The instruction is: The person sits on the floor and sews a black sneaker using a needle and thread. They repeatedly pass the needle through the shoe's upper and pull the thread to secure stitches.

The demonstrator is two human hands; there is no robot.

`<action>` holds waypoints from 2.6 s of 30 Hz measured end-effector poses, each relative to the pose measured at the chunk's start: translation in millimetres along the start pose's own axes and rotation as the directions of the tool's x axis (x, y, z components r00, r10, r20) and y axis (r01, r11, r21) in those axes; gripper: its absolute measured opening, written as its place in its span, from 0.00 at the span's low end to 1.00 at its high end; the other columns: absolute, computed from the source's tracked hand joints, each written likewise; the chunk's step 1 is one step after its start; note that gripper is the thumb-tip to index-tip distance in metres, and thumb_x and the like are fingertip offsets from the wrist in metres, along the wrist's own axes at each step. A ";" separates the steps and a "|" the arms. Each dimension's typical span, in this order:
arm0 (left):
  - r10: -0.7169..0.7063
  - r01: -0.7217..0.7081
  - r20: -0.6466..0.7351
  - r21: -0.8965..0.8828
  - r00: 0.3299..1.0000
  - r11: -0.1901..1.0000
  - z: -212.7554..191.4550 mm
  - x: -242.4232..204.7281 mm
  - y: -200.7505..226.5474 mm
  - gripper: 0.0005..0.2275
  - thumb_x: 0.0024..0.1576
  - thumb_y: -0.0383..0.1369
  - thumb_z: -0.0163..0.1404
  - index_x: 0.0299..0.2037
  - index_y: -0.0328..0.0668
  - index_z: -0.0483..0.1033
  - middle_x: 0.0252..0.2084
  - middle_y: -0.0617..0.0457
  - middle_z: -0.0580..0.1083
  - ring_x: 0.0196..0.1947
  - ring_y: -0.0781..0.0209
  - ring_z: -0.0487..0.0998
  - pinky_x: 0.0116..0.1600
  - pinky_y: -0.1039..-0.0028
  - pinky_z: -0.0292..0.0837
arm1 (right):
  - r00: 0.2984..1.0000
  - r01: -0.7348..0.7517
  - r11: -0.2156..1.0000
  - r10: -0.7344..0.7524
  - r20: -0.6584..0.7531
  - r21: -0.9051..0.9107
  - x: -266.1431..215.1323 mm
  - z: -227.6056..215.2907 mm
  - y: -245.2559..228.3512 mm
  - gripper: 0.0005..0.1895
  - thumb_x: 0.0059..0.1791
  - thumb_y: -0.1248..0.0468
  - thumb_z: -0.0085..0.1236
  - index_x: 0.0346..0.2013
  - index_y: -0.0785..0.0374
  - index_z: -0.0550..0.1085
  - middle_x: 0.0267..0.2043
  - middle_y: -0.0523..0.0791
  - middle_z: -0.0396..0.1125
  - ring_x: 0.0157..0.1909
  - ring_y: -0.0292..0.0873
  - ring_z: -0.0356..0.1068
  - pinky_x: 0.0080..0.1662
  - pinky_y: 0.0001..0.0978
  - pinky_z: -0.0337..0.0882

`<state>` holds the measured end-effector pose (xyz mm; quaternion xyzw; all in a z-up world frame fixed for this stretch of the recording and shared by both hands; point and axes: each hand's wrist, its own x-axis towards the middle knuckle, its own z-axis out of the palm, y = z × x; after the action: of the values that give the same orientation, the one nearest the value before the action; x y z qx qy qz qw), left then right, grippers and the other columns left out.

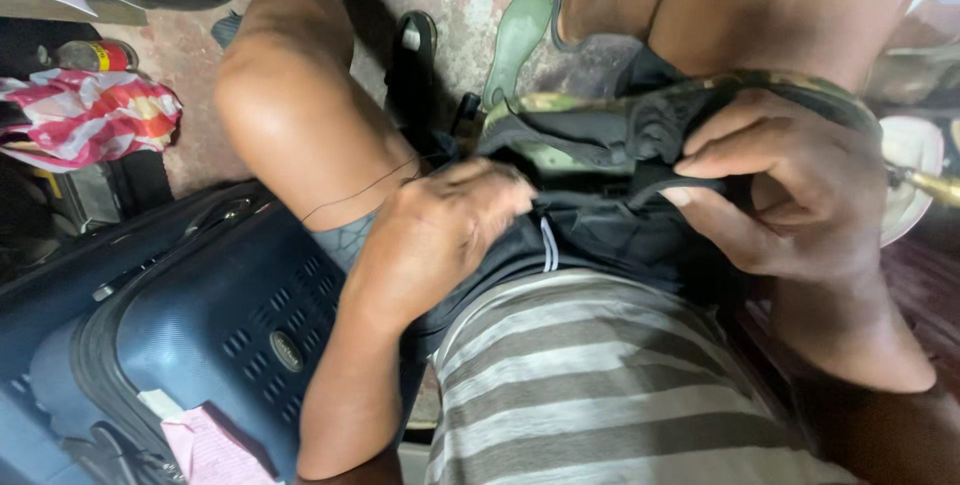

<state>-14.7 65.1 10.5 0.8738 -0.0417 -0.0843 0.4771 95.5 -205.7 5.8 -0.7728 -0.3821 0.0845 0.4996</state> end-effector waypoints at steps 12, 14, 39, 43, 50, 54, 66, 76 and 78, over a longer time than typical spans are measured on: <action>-0.115 0.066 -0.174 -0.267 0.978 0.961 -11.0 -30.6 8.7 0.03 0.55 0.23 0.60 0.35 0.35 0.78 0.40 0.46 0.82 0.23 0.68 0.72 0.32 0.79 0.68 | 0.996 -0.033 0.998 0.028 0.086 0.049 23.5 12.3 -15.6 0.09 0.44 0.70 0.68 0.33 0.67 0.74 0.35 0.49 0.71 0.36 0.41 0.71 0.42 0.31 0.70; -0.128 0.046 -0.061 -0.716 0.990 0.696 -13.0 -33.5 5.3 0.02 0.58 0.23 0.54 0.35 0.35 0.74 0.44 0.43 0.78 0.31 0.65 0.75 0.38 0.78 0.73 | 0.990 -0.124 0.988 0.117 0.083 0.096 24.0 15.7 -19.7 0.08 0.46 0.71 0.67 0.34 0.68 0.74 0.35 0.49 0.71 0.36 0.40 0.71 0.39 0.27 0.69; -0.313 0.285 -0.214 -0.153 0.925 0.946 17.3 -14.1 -3.7 0.02 0.63 0.25 0.53 0.41 0.34 0.79 0.32 0.51 0.78 0.32 0.70 0.77 0.38 0.74 0.73 | 0.990 -0.031 0.986 0.008 0.138 0.164 51.5 36.5 -40.1 0.08 0.44 0.74 0.67 0.33 0.70 0.74 0.34 0.49 0.70 0.34 0.41 0.72 0.36 0.34 0.69; -0.296 0.304 0.073 -0.284 0.952 0.909 23.2 -21.1 -11.1 0.06 0.60 0.26 0.53 0.45 0.34 0.79 0.34 0.47 0.79 0.33 0.61 0.80 0.40 0.72 0.76 | 0.982 0.035 0.974 -0.074 0.171 0.224 49.3 39.3 -31.9 0.07 0.45 0.74 0.63 0.33 0.68 0.73 0.33 0.47 0.69 0.33 0.40 0.71 0.33 0.33 0.70; -0.259 0.265 0.060 -0.252 0.964 0.931 57.6 -26.6 -45.0 0.07 0.51 0.26 0.52 0.37 0.33 0.79 0.34 0.41 0.80 0.35 0.49 0.83 0.40 0.65 0.75 | 0.978 -0.078 0.968 0.028 0.208 0.238 39.0 70.1 -22.5 0.07 0.47 0.71 0.63 0.32 0.64 0.71 0.28 0.44 0.65 0.27 0.39 0.68 0.30 0.36 0.67; -0.326 0.353 0.134 -0.348 0.936 0.869 66.5 -35.4 -77.3 0.08 0.50 0.29 0.50 0.35 0.34 0.79 0.35 0.41 0.81 0.37 0.46 0.85 0.41 0.63 0.77 | 0.992 -0.061 0.957 0.027 0.122 0.285 23.5 85.2 -19.8 0.09 0.48 0.71 0.63 0.35 0.64 0.69 0.33 0.45 0.65 0.31 0.41 0.68 0.34 0.35 0.69; -0.244 0.266 0.336 -0.022 0.910 0.964 82.2 -36.4 -123.0 0.19 0.50 0.40 0.58 0.52 0.46 0.81 0.49 0.41 0.80 0.50 0.40 0.80 0.52 0.62 0.74 | 0.927 0.181 0.861 0.012 0.374 -0.476 25.4 -8.3 -32.8 0.28 0.48 0.38 0.56 0.42 0.60 0.78 0.43 0.47 0.72 0.41 0.48 0.74 0.39 0.46 0.75; -0.375 0.418 0.331 -0.068 0.866 0.906 77.3 -28.8 -124.4 0.21 0.47 0.42 0.59 0.50 0.45 0.79 0.46 0.40 0.80 0.49 0.40 0.80 0.50 0.62 0.75 | 0.854 -0.249 0.904 0.374 0.361 -0.347 -27.4 -49.1 21.3 0.09 0.53 0.62 0.56 0.42 0.66 0.72 0.30 0.44 0.72 0.25 0.33 0.72 0.26 0.27 0.68; -0.414 0.443 0.366 0.007 0.833 0.897 77.5 -27.7 -128.0 0.21 0.49 0.44 0.58 0.51 0.46 0.79 0.47 0.40 0.79 0.49 0.39 0.79 0.50 0.61 0.75 | 0.899 -0.092 0.869 0.283 0.335 -0.486 -24.1 -47.6 13.6 0.06 0.53 0.63 0.55 0.37 0.63 0.72 0.27 0.44 0.68 0.21 0.35 0.67 0.22 0.29 0.63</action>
<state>-57.4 74.6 -135.2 0.8112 0.0722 -0.3485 0.4641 110.1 -258.4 11.6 -0.8691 -0.4056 0.1955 0.2047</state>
